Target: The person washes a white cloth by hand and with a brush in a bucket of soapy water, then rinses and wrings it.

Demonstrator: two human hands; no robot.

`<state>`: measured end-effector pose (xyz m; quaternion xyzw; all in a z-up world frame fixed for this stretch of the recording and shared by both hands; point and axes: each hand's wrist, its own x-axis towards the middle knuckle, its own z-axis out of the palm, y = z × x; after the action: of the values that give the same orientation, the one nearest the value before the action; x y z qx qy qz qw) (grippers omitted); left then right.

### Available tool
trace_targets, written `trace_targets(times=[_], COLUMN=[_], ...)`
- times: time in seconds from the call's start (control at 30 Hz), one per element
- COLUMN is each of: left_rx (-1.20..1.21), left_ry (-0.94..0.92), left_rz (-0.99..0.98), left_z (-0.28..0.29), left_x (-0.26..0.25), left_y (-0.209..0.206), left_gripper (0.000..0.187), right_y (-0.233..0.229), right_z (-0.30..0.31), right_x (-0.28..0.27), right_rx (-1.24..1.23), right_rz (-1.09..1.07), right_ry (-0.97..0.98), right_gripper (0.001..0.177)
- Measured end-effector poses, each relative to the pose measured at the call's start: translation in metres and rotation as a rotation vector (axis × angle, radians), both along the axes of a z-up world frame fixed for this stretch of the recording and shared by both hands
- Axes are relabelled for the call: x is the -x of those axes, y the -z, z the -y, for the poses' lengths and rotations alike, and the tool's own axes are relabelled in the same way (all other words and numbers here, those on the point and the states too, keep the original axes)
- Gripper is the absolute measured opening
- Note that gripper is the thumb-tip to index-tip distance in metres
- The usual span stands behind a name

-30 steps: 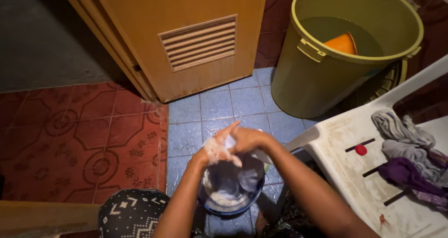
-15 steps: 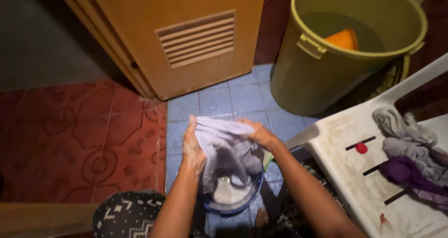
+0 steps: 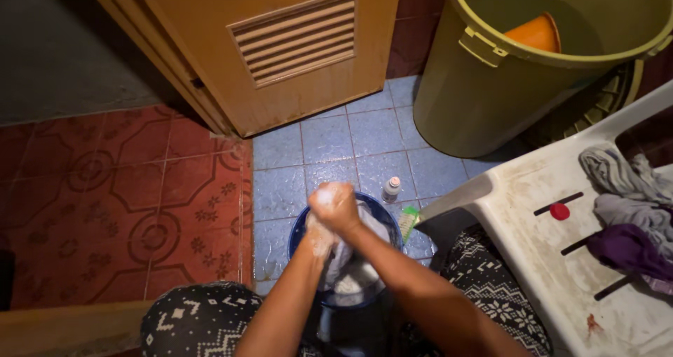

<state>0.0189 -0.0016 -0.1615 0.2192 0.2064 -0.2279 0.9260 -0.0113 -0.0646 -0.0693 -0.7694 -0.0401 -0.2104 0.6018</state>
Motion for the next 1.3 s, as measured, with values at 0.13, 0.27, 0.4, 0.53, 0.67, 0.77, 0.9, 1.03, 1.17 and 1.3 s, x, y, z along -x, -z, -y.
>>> trace_targets(times=[0.13,0.27,0.4,0.53,0.67,0.77,0.9,1.03,1.17,1.3], left_rx=[-0.053,-0.17,-0.902,-0.909,-0.864,-0.712,-0.492,-0.342,-0.268,-0.214], left_ry=[0.036,0.325,0.573,0.317,0.101,-0.01,-0.051,0.009,0.033,0.034], left_rz=[-0.027,-0.004,0.369,0.415,0.266,0.258,0.124,0.022,0.029,0.07], left_z=[-0.011,-0.008,-0.015,-0.037,-0.05,-0.052,-0.048,-0.031,-0.032,-0.009], left_x=[0.003,0.007,-0.002,-0.016,-0.006,-0.013,-0.013,0.001,0.004,-0.014], left_y=[-0.043,-0.101,-0.134,-0.163,-0.19,-0.2,-0.162,-0.085,-0.034,-0.019], left_gripper=[0.052,0.048,0.04,0.04,0.047,0.045,0.042,0.039,0.036,0.033], right_y=[0.02,0.01,-0.017,-0.016,-0.001,-0.002,-0.011,0.007,0.015,0.022], right_z=[0.008,0.056,0.123,0.135,0.141,0.15,0.133,0.02,-0.011,0.011], right_x=[-0.009,-0.044,-0.061,-0.047,-0.01,-0.008,-0.007,0.007,-0.001,-0.031], right_rx=[0.138,0.068,0.197,-0.026,0.419,0.17,-0.66,-0.583,-0.116,-0.066], right_rz=[0.258,-0.182,-0.446,-0.133,-0.456,-0.713,-0.336,-0.189,0.001,-0.221], right_ry=[-0.026,0.133,0.055,-0.482,-0.579,-0.409,-0.584,-0.354,-0.035,0.108], right_gripper=[0.018,0.026,0.044,0.051,0.041,0.039,0.066,0.056,0.049,0.042])
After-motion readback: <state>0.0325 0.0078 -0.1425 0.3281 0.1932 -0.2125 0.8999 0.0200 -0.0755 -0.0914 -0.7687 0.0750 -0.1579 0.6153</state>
